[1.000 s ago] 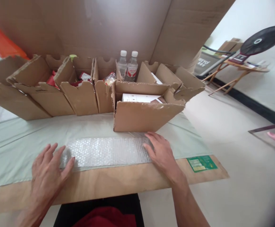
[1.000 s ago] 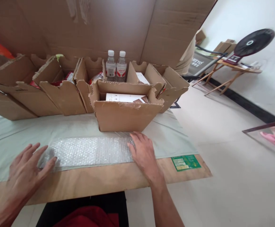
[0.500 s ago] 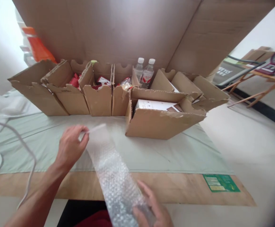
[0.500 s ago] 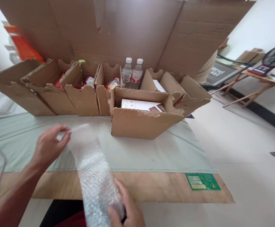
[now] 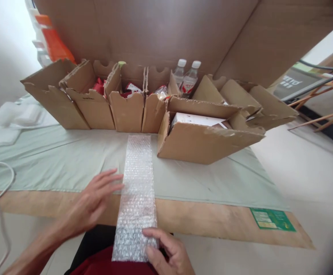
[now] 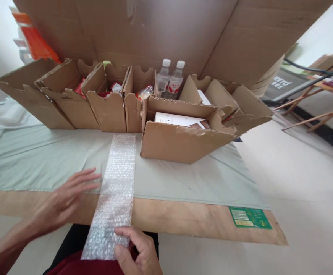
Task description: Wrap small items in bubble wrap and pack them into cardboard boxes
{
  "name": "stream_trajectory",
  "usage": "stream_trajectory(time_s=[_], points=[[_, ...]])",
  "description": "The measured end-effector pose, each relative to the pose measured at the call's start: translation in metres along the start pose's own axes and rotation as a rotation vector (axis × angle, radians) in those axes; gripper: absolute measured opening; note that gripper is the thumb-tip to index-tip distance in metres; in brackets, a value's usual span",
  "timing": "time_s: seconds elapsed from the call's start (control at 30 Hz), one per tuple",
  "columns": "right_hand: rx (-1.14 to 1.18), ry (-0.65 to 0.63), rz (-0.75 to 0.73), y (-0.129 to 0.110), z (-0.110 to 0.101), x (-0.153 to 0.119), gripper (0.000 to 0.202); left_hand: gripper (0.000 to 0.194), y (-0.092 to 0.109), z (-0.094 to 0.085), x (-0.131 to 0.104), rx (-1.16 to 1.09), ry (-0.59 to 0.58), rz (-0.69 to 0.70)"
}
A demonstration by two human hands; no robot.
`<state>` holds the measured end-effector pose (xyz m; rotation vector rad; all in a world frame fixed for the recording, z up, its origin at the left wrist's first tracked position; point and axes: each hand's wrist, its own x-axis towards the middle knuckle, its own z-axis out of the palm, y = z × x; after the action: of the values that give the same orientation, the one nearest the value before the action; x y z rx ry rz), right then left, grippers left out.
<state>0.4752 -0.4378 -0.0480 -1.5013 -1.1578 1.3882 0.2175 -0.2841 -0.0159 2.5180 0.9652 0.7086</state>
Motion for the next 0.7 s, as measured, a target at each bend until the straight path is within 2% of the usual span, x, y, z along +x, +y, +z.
stream_trajectory(time_s=[0.07,0.13,0.23,0.33,0.4,0.5,0.6,0.7], points=[[0.201,-0.042,0.112,-0.01,-0.003,0.002,0.043,0.068,0.025,-0.004,-0.026,-0.06,-0.104,-0.003],[0.411,-0.069,0.127,-0.023,-0.004,0.011,0.05,0.069,0.043,-0.001,-0.035,-0.087,-0.11,-0.019],[0.598,-0.066,0.011,-0.042,-0.003,0.029,0.054,0.056,0.049,0.019,-0.024,-0.147,0.059,-0.07],[0.585,0.029,-0.133,-0.053,-0.004,0.041,0.056,0.041,0.036,0.044,-0.004,-0.129,0.217,-0.268],[0.38,0.139,-0.236,-0.052,-0.007,0.043,0.047,0.048,0.025,0.055,0.006,-0.075,0.242,-0.387],[-0.158,0.237,-0.459,-0.047,-0.011,0.045,0.038,0.064,0.013,0.063,0.012,-0.045,0.235,-0.395],[-0.631,0.216,-0.685,-0.043,-0.01,0.056,0.046,0.076,0.008,0.065,0.013,0.0,0.232,-0.33],[-0.911,0.114,-0.707,-0.04,-0.005,0.073,0.046,0.079,0.009,0.065,0.014,0.091,0.27,-0.272]])
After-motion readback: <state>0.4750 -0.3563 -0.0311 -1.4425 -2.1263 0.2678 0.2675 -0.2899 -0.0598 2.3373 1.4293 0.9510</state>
